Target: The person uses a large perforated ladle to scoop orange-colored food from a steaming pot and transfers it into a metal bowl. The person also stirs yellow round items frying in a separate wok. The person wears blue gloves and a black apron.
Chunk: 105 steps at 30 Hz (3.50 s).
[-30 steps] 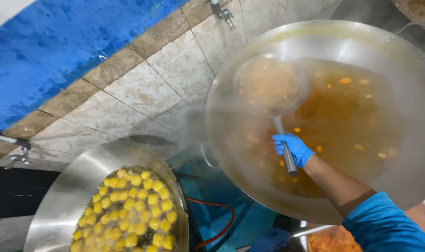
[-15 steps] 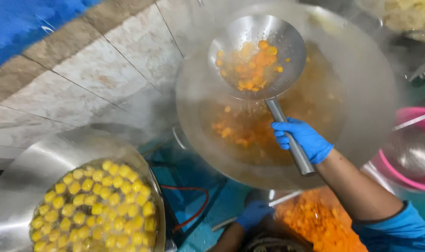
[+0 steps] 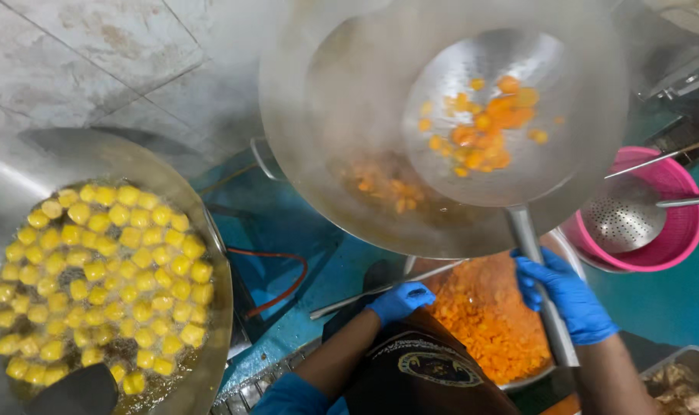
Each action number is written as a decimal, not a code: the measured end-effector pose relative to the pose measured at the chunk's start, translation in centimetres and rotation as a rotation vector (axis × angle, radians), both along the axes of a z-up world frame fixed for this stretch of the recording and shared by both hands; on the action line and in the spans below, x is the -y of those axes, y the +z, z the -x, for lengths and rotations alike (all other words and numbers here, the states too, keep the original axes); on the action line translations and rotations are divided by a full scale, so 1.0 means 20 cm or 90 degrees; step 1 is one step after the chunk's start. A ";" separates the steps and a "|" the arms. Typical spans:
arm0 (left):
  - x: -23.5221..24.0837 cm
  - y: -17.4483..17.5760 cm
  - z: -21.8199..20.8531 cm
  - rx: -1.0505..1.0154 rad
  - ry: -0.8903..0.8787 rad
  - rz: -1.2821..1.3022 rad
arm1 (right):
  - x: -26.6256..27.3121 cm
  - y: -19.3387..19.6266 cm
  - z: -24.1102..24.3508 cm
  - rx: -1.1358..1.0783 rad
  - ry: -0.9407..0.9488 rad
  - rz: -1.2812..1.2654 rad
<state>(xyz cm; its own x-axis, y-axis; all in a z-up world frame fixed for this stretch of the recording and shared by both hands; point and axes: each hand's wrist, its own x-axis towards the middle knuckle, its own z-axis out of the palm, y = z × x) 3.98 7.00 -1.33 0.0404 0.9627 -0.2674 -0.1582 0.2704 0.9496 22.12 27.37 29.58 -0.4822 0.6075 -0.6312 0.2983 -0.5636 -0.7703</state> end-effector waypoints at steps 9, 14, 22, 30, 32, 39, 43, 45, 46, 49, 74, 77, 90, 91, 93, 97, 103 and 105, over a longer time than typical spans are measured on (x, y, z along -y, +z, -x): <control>0.06 -0.01 -0.06 0.032 -0.001 0.013 | -0.58 -0.12 -0.55 0.295 0.066 -0.203; 0.10 0.05 -0.10 0.022 0.017 -0.006 | -0.85 -0.24 -0.67 0.363 0.197 -0.192; 0.17 0.11 -0.11 0.047 0.070 0.077 | -0.86 -0.25 -0.30 0.408 0.301 -0.098; 0.31 0.16 -0.09 -0.103 0.123 0.067 | -0.90 -0.55 -0.05 0.274 0.311 0.066; 0.35 0.20 -0.08 -0.012 0.153 0.120 | -0.89 -0.63 0.01 0.285 0.361 0.060; 0.37 0.24 -0.02 -0.018 0.169 0.122 | -0.75 -0.75 0.32 0.174 0.360 0.107; 0.38 0.19 -0.01 -0.007 0.164 0.087 | -0.68 -0.75 0.52 0.100 0.346 0.141; 0.41 0.15 0.00 0.044 0.176 0.072 | -0.63 -0.75 0.66 0.062 0.340 0.157; 0.42 0.14 0.00 0.057 0.175 0.048 | -0.61 -0.76 0.73 0.042 0.337 0.166; 0.45 0.11 0.03 -0.018 0.171 0.044 | -0.60 -0.73 0.91 -0.011 0.331 0.182; -0.11 0.95 0.49 0.609 -0.055 0.115 | -0.40 -0.24 0.98 -0.115 0.161 0.174; -0.24 1.09 0.44 0.450 0.244 0.146 | -0.24 -0.14 0.80 -0.060 0.077 0.135; -0.47 1.24 0.08 0.441 0.105 0.210 | 0.41 0.00 0.32 -0.242 -0.089 0.221; -0.48 1.26 0.08 0.423 0.094 0.169 | 0.41 -0.01 0.29 -0.253 -0.094 0.229; -0.52 1.34 0.13 0.431 0.122 0.177 | 0.43 -0.04 0.20 -0.232 -0.113 0.175; -0.62 1.65 0.27 0.484 0.186 0.190 | 0.48 -0.23 -0.16 -0.122 -0.008 0.076; -0.78 2.25 0.43 0.640 0.136 0.078 | 0.68 -0.89 -0.66 0.119 -0.103 0.090; -0.80 2.43 0.49 0.600 0.106 0.015 | 0.75 -1.07 -0.79 0.157 -0.127 0.065</control>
